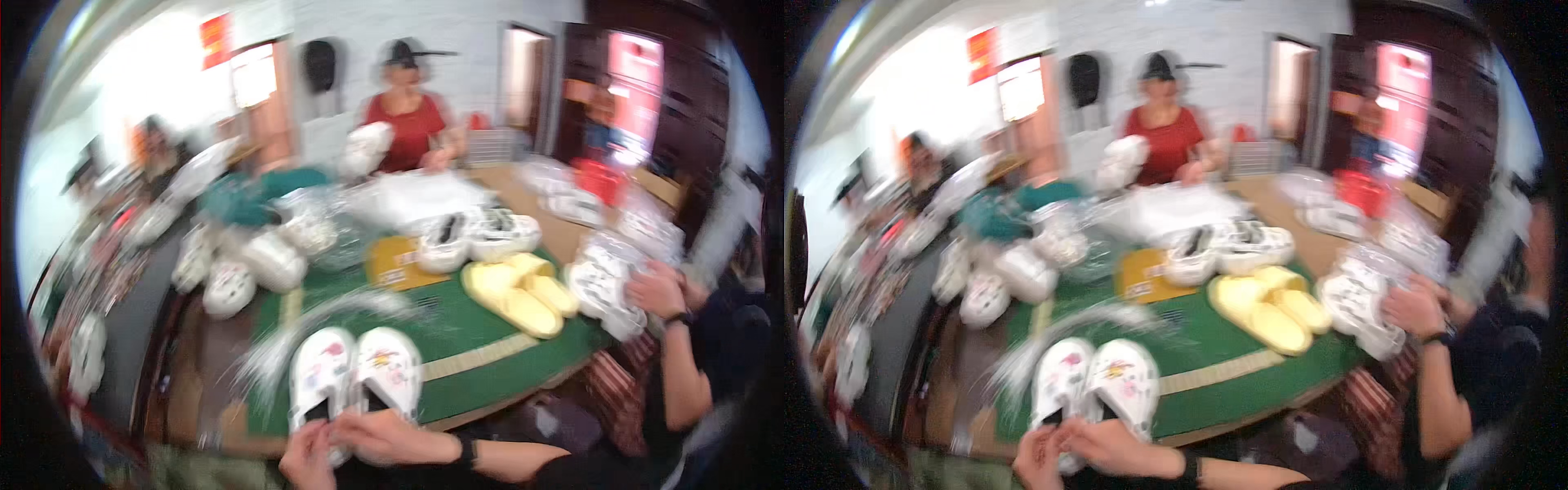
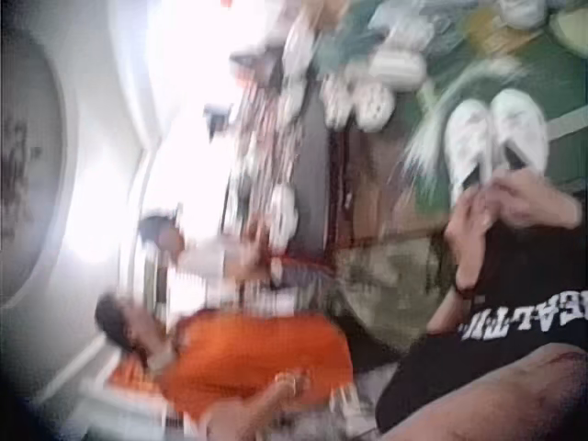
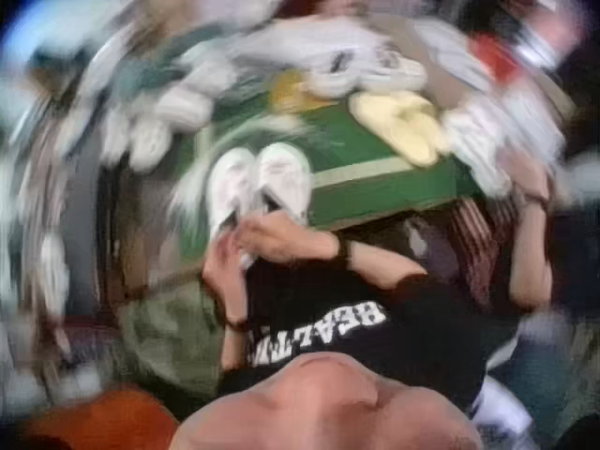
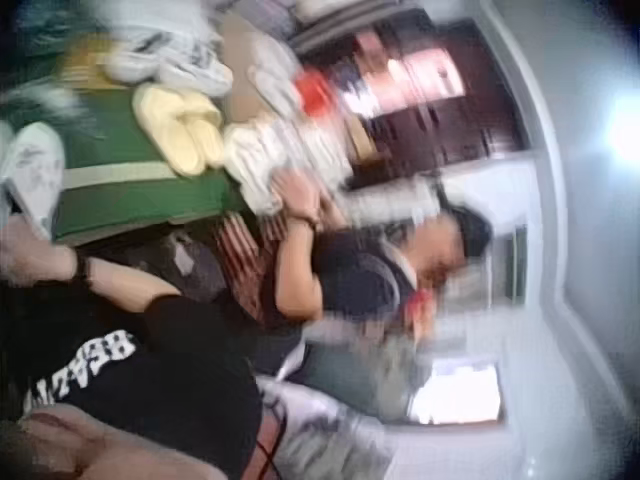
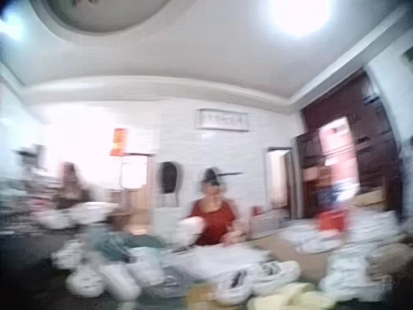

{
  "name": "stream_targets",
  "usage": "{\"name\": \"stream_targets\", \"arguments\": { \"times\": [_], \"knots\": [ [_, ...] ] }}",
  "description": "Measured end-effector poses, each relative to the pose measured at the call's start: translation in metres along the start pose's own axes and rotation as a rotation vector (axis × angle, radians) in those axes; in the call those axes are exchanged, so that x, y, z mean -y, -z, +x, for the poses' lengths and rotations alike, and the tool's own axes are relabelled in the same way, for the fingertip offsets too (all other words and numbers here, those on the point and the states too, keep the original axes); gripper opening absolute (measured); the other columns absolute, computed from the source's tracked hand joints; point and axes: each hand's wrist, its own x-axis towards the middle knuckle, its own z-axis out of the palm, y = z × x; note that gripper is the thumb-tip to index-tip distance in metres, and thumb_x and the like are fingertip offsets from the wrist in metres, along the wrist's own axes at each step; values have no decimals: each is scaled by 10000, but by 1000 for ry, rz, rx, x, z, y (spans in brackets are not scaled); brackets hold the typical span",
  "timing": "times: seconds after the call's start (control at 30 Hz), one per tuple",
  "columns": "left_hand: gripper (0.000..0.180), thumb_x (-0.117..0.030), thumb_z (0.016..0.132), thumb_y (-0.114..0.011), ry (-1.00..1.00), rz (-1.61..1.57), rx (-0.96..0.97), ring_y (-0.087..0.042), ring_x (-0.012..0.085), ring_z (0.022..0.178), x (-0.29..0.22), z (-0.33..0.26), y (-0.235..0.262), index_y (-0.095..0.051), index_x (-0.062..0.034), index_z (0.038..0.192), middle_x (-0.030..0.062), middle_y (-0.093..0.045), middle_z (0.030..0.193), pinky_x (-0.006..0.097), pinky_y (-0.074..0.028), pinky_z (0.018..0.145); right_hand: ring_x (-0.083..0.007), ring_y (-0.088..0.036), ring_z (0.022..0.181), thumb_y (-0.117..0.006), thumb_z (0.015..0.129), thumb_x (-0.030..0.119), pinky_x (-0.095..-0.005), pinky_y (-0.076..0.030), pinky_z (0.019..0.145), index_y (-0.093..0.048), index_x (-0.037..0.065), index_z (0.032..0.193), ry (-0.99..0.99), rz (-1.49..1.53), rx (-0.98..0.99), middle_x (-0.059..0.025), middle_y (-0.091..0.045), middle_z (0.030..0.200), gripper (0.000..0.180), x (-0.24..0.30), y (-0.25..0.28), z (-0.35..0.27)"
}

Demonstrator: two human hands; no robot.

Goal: Attaching decorative charms to clogs and inspecting them.

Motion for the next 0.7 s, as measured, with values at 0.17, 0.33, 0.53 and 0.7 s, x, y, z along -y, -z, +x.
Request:
{"name": "stream_targets", "arguments": {
  "times": [0.17,0.33,0.53,0.7],
  "knots": [
    [245,-166,978,-567,-51,-66,-113,-657,276,934,8,4,-7,-621,27,1118,186,-669,1058,357,-557,801,-240,-624,676,-572,956,241,-345,-462,587,-611,77,1025,176,-257,-4,-119,-646,770,182,-39,-19,1],
    [301,-156,999,-512,-250,10,-48,-629,293,992,40,19,5,-549,24,1238,215,-615,1159,379,-531,812,-239,-582,617,-589,958,292,-352,-448,581,-601,67,884,178,-50,-239,-95,-598,673,237,-4,-15,0],
    [254,-144,1010,-481,-445,126,247,-580,241,1050,49,30,15,-532,9,1207,172,-576,1162,334,-491,866,-182,-597,643,-639,928,266,-324,-466,604,-621,52,951,152,18,-299,-68,-618,700,216,33,-11,-5],
    [197,-96,974,-495,-451,76,219,-558,200,892,19,24,14,-553,20,1122,132,-572,1006,305,-466,747,-144,-620,705,-519,922,82,-279,-500,625,-614,23,1109,62,495,-385,-76,-652,832,217,27,-1,-16]
  ]
}}
